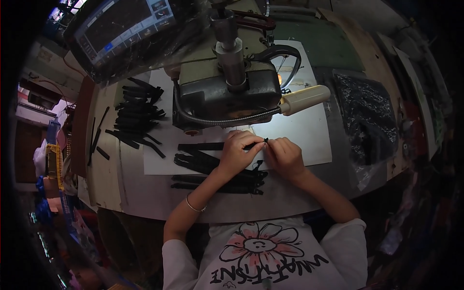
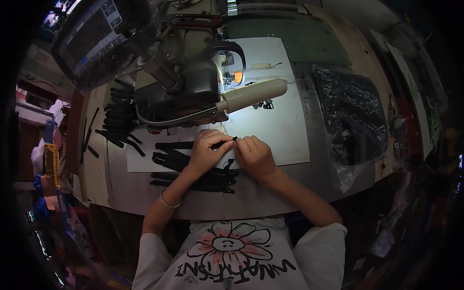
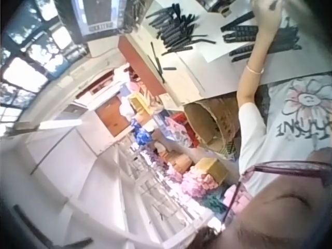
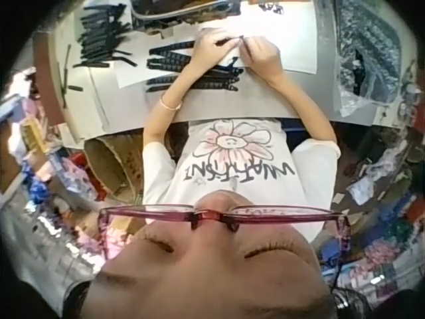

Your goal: Attaching metal hardware to leather straps using an automated sewing machine.

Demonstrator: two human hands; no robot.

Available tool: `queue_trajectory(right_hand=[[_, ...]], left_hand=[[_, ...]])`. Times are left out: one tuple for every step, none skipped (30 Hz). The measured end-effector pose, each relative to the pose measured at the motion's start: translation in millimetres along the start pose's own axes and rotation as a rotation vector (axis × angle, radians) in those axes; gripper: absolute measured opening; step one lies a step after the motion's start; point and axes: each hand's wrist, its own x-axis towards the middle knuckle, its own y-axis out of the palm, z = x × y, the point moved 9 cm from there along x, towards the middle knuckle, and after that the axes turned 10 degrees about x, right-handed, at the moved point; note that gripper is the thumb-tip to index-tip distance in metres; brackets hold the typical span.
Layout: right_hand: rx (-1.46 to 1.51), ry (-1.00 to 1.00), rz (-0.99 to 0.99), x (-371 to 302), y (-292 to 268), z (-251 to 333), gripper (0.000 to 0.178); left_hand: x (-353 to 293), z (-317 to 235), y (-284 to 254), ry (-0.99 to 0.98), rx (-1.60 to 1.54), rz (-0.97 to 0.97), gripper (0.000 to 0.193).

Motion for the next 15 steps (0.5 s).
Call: queue_trajectory(right_hand=[[0.001, -0.001, 0.001, 1, 0, -1, 0.011], [0.027, 0.025, -0.028, 1, -2, -4, 0.010], [0.053, 0.051, -0.057, 2, -5, -7, 0.010], [0.053, 0.051, -0.055, 1, -5, -7, 0.010], [0.047, 0.071, -0.052, 1, -5, -7, 0.009], [0.041, 0.091, -0.048, 1, -5, -8, 0.009], [0.042, 0.092, -0.047, 0, -4, -8, 0.009], [0.071, 0.089, -0.051, 0, -3, -8, 0.009], [0.099, 0.085, -0.055, 0, -2, -8, 0.009], [0.099, 0.085, -0.053, 0, -2, -8, 0.009], [0.111, 0.096, -0.050, -1, -2, -8, 0.009], [0.122, 0.107, -0.047, -2, -2, -8, 0.009], [0.122, 0.106, -0.045, -1, -3, -7, 0.009], [0.112, 0.112, -0.071, 1, -6, -6, 0.009], [0.102, 0.117, -0.097, 2, -9, -6, 0.009]], left_hand=[[1, 1, -1, -0.001, 0.000, -0.001, 0.010], [2, 0, -2, 0.013, 0.031, 0.011, 0.010], [3, 0, -2, 0.027, 0.060, 0.024, 0.010], [2, 1, -2, 0.026, 0.059, 0.024, 0.010], [0, 10, -2, -0.060, -0.009, 0.039, 0.011], [-2, 19, 0, -0.146, -0.078, 0.055, 0.011], [-3, 20, 2, -0.148, -0.078, 0.055, 0.011], [-3, 18, 1, -0.128, -0.057, 0.022, 0.011], [-4, 17, 0, -0.108, -0.037, -0.011, 0.011], [-4, 17, 1, -0.109, -0.038, -0.011, 0.011], [-4, 16, -1, -0.106, -0.030, -0.033, 0.011], [-5, 16, -3, -0.103, -0.022, -0.056, 0.011], [-5, 15, -4, -0.104, -0.023, -0.057, 0.011], [-5, 18, -3, -0.152, -0.021, -0.031, 0.011], [-5, 21, -1, -0.200, -0.020, -0.005, 0.011]])
